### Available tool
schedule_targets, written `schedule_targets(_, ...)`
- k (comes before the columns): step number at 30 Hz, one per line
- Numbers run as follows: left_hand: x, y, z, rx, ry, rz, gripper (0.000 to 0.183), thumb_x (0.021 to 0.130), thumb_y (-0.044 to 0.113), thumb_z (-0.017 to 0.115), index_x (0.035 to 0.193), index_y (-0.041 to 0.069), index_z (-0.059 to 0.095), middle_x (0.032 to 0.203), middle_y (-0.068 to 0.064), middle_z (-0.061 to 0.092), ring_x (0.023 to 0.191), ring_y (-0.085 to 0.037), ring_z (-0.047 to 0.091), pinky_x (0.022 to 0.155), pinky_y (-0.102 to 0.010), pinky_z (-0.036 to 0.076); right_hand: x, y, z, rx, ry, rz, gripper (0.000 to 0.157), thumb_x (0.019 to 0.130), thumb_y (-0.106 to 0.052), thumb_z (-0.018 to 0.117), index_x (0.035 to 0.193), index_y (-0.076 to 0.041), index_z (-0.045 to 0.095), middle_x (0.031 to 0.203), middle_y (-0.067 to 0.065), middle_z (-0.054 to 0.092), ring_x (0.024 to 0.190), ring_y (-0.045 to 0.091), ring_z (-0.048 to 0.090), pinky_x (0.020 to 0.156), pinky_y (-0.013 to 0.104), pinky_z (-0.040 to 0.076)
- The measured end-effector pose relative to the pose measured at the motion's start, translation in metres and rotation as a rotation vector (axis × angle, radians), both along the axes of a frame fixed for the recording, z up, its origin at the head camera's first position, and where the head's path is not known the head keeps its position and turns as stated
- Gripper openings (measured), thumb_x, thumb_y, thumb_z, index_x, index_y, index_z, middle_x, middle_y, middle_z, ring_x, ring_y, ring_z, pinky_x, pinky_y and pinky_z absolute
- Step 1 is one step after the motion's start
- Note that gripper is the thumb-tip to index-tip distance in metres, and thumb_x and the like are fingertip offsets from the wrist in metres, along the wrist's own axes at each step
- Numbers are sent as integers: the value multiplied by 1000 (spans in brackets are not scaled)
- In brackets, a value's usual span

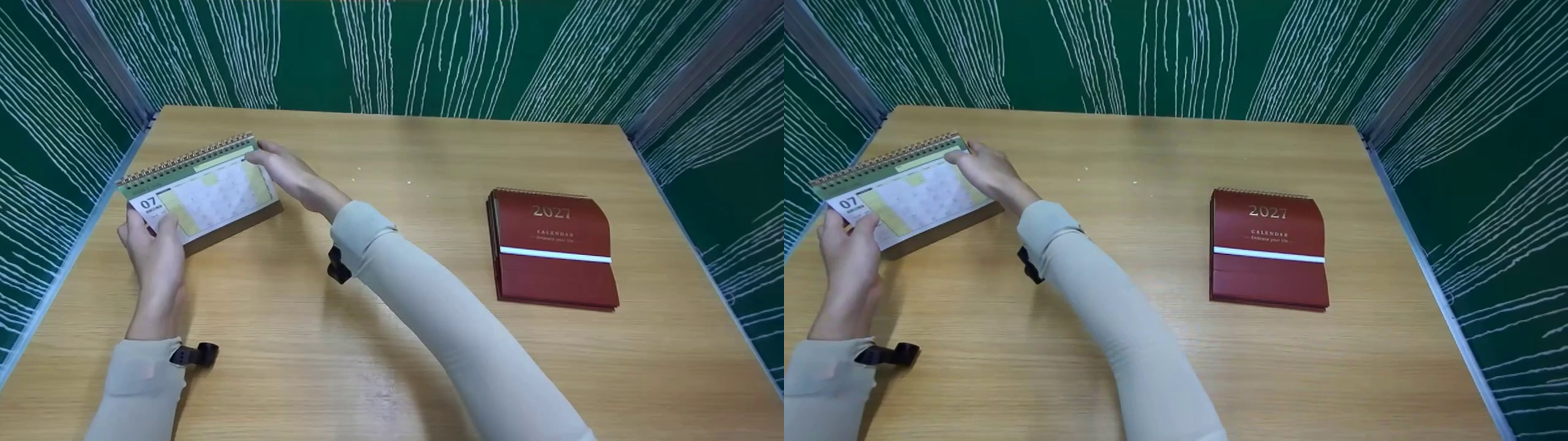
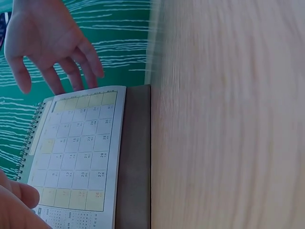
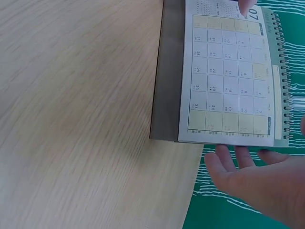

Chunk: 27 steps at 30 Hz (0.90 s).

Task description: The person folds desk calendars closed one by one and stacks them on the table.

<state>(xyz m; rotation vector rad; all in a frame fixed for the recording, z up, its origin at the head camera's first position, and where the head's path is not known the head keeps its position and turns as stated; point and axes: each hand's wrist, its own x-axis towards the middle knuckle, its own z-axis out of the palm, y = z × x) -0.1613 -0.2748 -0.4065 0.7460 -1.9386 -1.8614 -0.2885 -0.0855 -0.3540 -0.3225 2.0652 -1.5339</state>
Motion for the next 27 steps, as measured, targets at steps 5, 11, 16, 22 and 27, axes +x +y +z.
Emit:
schedule_targets(5,1,-1,-3,-13,2,-12,58,110,12,41,161,38,39,136,7,28,134,-9,38,109,-19,37,-1,-1,-2,7,-9,-21,66,109,-50,46,169,-28,31,172,-11,33,160,13,24,131,40,21)
schedule_targets(11,2,-5,-4,-47,-42,-31,57,112,18,38,163,43,35,140,7,28,138,-11,36,113,-23,35,-1,-6,-4,-31,-58,-55,64,109,-50,44,168,-28,32,172,-10,33,159,15,27,129,45,25)
schedule_targets(16,3,-5,-6,-44,-40,-34,56,113,18,38,163,42,35,140,8,29,137,-10,36,113,-23,35,-3,-5,-4,-68,-114,-79,59,110,-52,42,163,-28,43,165,-7,42,150,20,40,125,52,33)
schedule_targets(22,2,-3,-6,-44,-34,-45,57,113,17,37,164,43,34,139,8,28,140,-12,35,116,-24,35,-6,-3,-1,-77,-153,-96,58,109,-54,43,161,-29,46,164,-5,42,146,25,43,125,52,33)
schedule_targets(27,2,-3,-5,-40,-30,-31,56,112,17,41,163,40,38,136,7,29,137,-11,37,112,-21,36,-8,-4,3,-80,-148,-88,53,109,-54,43,152,-27,57,151,-5,54,141,23,47,123,51,35)
